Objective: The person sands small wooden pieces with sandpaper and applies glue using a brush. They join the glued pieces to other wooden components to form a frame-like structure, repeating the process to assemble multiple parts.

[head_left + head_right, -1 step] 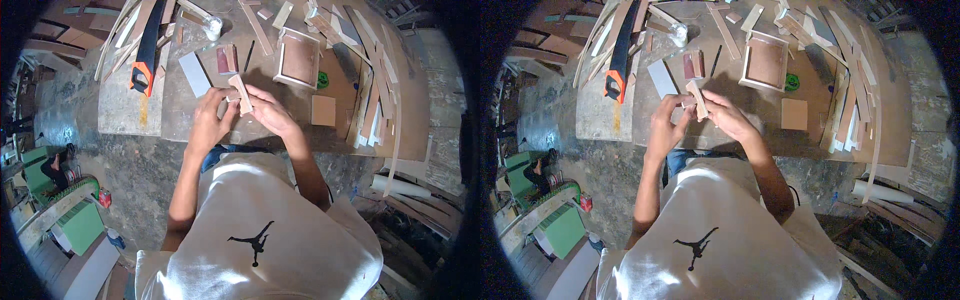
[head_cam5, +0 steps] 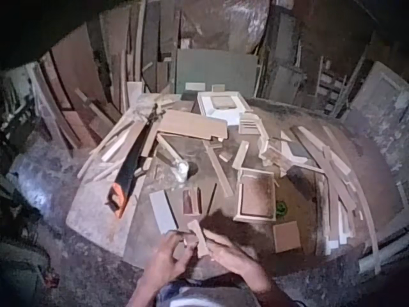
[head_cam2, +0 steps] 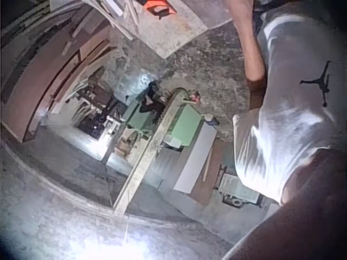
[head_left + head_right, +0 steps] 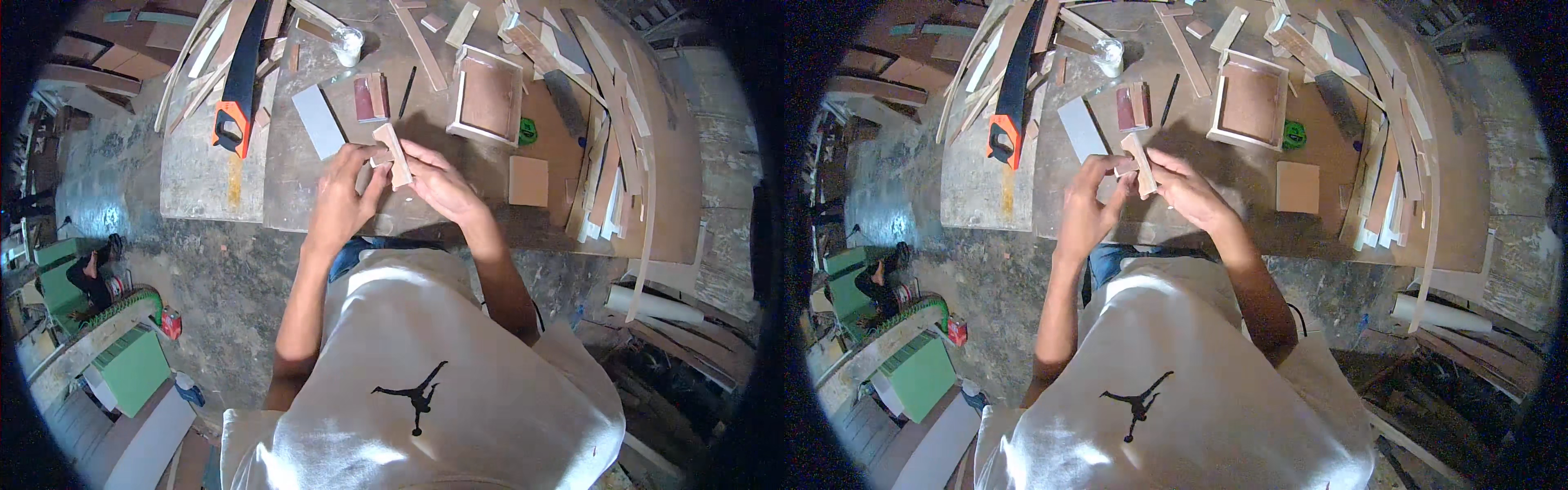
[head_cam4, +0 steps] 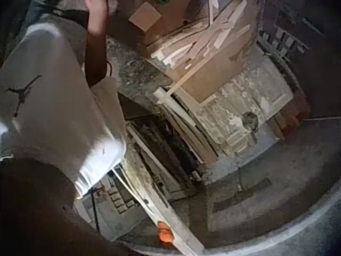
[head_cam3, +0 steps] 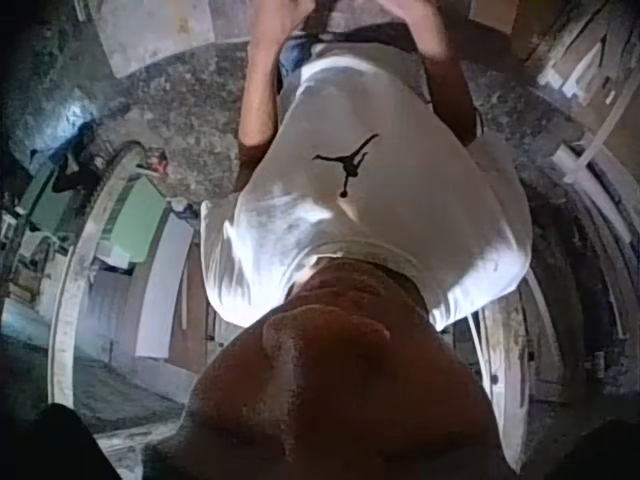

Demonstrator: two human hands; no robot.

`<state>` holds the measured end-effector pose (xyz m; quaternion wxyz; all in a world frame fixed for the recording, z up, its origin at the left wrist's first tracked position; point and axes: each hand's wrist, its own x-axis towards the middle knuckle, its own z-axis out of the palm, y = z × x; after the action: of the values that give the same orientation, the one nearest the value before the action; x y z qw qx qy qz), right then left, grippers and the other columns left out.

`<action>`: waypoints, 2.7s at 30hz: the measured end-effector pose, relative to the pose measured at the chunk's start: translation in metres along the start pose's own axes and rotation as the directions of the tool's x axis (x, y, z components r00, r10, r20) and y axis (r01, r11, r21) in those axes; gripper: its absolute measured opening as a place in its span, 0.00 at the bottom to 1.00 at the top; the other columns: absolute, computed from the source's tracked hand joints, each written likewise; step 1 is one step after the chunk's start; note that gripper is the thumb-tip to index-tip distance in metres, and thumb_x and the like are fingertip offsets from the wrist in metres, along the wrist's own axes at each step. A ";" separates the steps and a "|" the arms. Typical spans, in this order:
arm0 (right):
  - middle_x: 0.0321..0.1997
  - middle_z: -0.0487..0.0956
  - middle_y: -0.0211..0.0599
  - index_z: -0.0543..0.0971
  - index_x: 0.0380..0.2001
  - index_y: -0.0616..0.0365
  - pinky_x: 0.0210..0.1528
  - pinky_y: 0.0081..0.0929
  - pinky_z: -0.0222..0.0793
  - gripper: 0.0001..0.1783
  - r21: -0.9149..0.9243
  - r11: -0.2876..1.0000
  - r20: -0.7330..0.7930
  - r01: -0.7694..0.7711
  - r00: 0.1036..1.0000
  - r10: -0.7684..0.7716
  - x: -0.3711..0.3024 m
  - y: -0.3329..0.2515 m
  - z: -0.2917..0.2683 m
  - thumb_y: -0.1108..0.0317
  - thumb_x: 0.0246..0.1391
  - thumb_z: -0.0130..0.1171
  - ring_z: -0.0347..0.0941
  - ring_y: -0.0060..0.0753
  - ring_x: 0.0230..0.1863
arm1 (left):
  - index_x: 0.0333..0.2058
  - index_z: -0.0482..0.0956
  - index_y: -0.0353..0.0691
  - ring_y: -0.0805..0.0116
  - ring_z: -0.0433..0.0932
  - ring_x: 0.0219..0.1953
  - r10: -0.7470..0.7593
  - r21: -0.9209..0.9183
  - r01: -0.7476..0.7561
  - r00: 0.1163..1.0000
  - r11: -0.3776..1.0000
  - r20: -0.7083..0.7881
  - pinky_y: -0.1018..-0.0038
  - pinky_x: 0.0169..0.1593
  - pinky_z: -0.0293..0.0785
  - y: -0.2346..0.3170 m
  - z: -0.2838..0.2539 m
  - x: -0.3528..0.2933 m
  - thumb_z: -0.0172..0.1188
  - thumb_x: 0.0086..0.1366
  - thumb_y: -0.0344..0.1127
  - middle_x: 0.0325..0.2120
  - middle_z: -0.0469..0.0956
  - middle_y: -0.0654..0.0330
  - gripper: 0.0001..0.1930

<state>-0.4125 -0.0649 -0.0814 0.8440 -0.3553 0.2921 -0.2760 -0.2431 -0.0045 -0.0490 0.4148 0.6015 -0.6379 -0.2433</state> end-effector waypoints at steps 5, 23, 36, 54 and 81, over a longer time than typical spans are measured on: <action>0.49 0.78 0.29 0.69 0.61 0.63 0.50 0.19 0.66 0.22 -0.120 0.991 -0.045 -0.049 0.998 0.044 0.022 0.043 -0.025 0.64 0.68 0.48 0.71 0.19 0.46 | 0.42 0.76 0.34 0.40 0.77 0.40 -0.115 -0.036 0.119 0.989 0.992 0.088 0.55 0.44 0.73 -0.039 0.020 -0.011 0.60 0.63 0.32 0.38 0.76 0.45 0.11; 0.44 0.75 0.55 0.72 0.52 0.63 0.51 0.46 0.68 0.21 -0.977 0.212 -0.106 -0.039 0.942 -0.317 0.058 0.086 -0.046 0.66 0.56 0.57 0.71 0.60 0.48 | 0.44 0.74 0.32 0.39 0.74 0.44 -0.178 0.084 0.164 0.964 0.983 0.199 0.54 0.46 0.72 -0.121 0.061 -0.041 0.59 0.62 0.31 0.40 0.74 0.43 0.13; 0.43 0.76 0.46 0.78 0.43 0.58 0.53 0.41 0.66 0.21 -0.907 -0.258 0.417 0.333 0.621 -0.664 0.279 -0.064 -0.027 0.60 0.47 0.69 0.71 0.51 0.48 | 0.43 0.76 0.34 0.44 0.73 0.50 -0.232 -0.054 0.237 0.968 0.970 0.095 0.60 0.54 0.71 -0.127 0.059 -0.028 0.61 0.60 0.30 0.42 0.74 0.45 0.12; 0.36 0.79 0.56 0.80 0.36 0.66 0.42 0.45 0.72 0.14 -0.916 0.013 0.369 0.401 0.855 -0.363 0.271 -0.100 -0.044 0.63 0.58 0.57 0.76 0.60 0.40 | 0.47 0.81 0.41 0.57 0.81 0.44 -0.306 -0.236 0.294 0.952 0.926 -0.018 0.66 0.55 0.74 -0.193 0.071 0.181 0.65 0.61 0.41 0.65 0.49 0.35 0.17; 0.33 0.79 0.36 0.76 0.36 0.62 0.42 0.27 0.74 0.10 -0.101 0.907 -0.394 0.408 0.821 -0.413 0.078 -0.122 -0.022 0.65 0.62 0.58 0.76 0.26 0.34 | 0.50 0.77 0.36 0.74 0.74 0.46 -0.249 -0.632 0.028 0.932 0.774 -0.264 0.76 0.52 0.68 -0.058 -0.008 0.092 0.61 0.65 0.26 0.45 0.77 0.61 0.15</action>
<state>-0.4061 -0.2000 -0.0244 0.6832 -0.3495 0.3791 -0.5171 -0.1969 -0.1016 -0.0698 0.6709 0.5101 -0.3967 -0.3639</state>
